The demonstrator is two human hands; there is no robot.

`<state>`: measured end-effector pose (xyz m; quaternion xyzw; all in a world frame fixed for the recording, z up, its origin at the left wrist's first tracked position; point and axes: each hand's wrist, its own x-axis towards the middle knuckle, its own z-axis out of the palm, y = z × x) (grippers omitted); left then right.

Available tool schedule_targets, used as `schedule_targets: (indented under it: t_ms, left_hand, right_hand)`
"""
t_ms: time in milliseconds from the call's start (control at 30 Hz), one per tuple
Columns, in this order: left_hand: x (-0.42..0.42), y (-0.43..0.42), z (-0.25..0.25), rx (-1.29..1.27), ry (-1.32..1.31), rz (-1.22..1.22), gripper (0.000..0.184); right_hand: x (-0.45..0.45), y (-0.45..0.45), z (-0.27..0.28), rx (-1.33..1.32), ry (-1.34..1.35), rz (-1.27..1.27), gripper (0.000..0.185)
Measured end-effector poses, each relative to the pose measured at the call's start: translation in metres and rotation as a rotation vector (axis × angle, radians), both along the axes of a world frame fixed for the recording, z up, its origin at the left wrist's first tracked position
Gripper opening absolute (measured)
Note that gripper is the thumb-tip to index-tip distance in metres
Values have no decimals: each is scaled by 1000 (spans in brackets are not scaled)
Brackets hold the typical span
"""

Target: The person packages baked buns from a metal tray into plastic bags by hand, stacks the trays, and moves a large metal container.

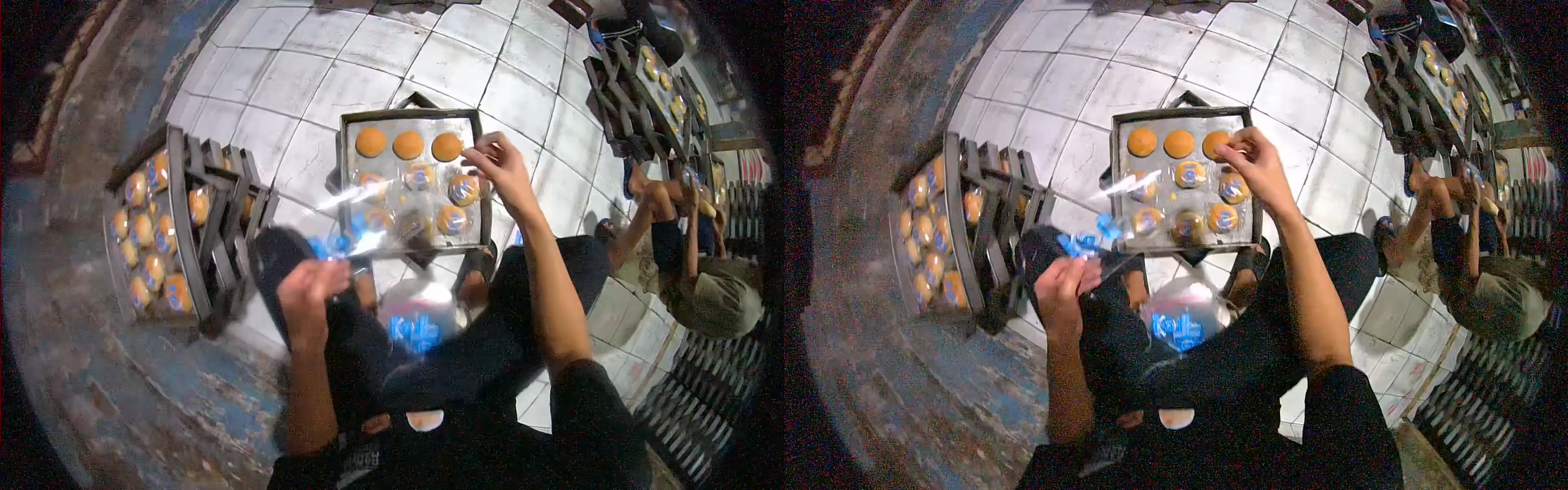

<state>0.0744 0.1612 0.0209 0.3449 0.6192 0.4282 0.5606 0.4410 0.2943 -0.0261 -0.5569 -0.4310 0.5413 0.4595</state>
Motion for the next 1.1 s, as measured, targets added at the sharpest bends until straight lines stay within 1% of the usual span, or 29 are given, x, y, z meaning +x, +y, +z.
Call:
schedule_targets:
  t_ms: [33,67,133,200,267,300,333,367,400,433,467,500,533,567,600,633,700,733,767,800,867,933,1000,1067,1100]
  left_hand:
    - [-1,7,2,-43,34,41,14]
    - [0,13,3,-48,35,31,14]
    - [-1,22,4,-109,89,66,8]
    - [-9,18,0,-105,146,51,6]
    - [-6,27,4,-91,212,47,7]
    - [4,32,19,-164,187,129,10]
    - [8,35,26,-236,159,208,13]
    - [1,34,26,-231,172,209,13]
    - [-7,31,26,-177,135,148,8]
    - [-11,33,26,-120,93,85,5]
    - [-9,38,28,-108,94,83,5]
    - [-5,43,30,-147,88,138,7]
    - [-3,45,33,-187,84,194,10]
    - [-6,47,32,-179,87,200,10]
    - [-13,47,28,-125,-61,173,10]
    - [-18,45,25,-72,-209,145,11]
    - [-24,43,27,-104,-236,162,13]
    - [-27,39,28,-138,-266,172,15]
    - [-32,30,22,-93,-233,123,19]
    - [-34,22,26,-76,-242,125,19]
    - [-37,9,35,57,-230,62,17]
    - [-41,-3,38,57,-242,76,17]
    - [-32,-20,45,-53,-282,203,17]
    - [-29,-36,46,-39,-337,205,16]
    - [-25,-42,50,-47,-355,155,17]
  right_hand:
    - [11,28,-51,-10,-115,20,37]
    - [26,51,-112,-23,-230,44,45]
    - [53,86,-204,-444,-165,49,73]
    - [86,117,-302,-486,-430,142,91]
    - [93,132,-348,-460,-652,73,98]
    - [91,133,-392,-367,-782,-81,98]
    - [79,130,-390,-359,-819,-153,98]
    - [66,130,-386,-389,-777,-129,91]
    - [51,130,-379,-415,-736,-105,84]
    - [32,124,-363,-335,-728,-172,73]
    - [11,117,-347,-252,-720,-239,64]
    - [-2,111,-335,-145,-609,-265,53]
    - [-14,106,-327,-127,-554,-225,54]
    - [-29,100,-307,-115,-459,-229,54]
    - [-43,94,-280,-106,-364,-229,55]
    - [-54,86,-250,-103,-362,-222,55]
    - [-69,73,-179,-192,449,11,67]
    - [-71,61,-137,-200,530,135,67]
    - [-79,46,-82,-203,624,171,69]
    - [-86,30,-34,-207,716,209,72]
    - [-88,7,22,-143,714,251,73]
    - [-99,-17,57,-78,713,301,75]
    - [-116,-43,81,144,627,166,83]
    - [-121,-75,90,241,375,247,88]
    - [-126,-89,109,284,255,297,90]
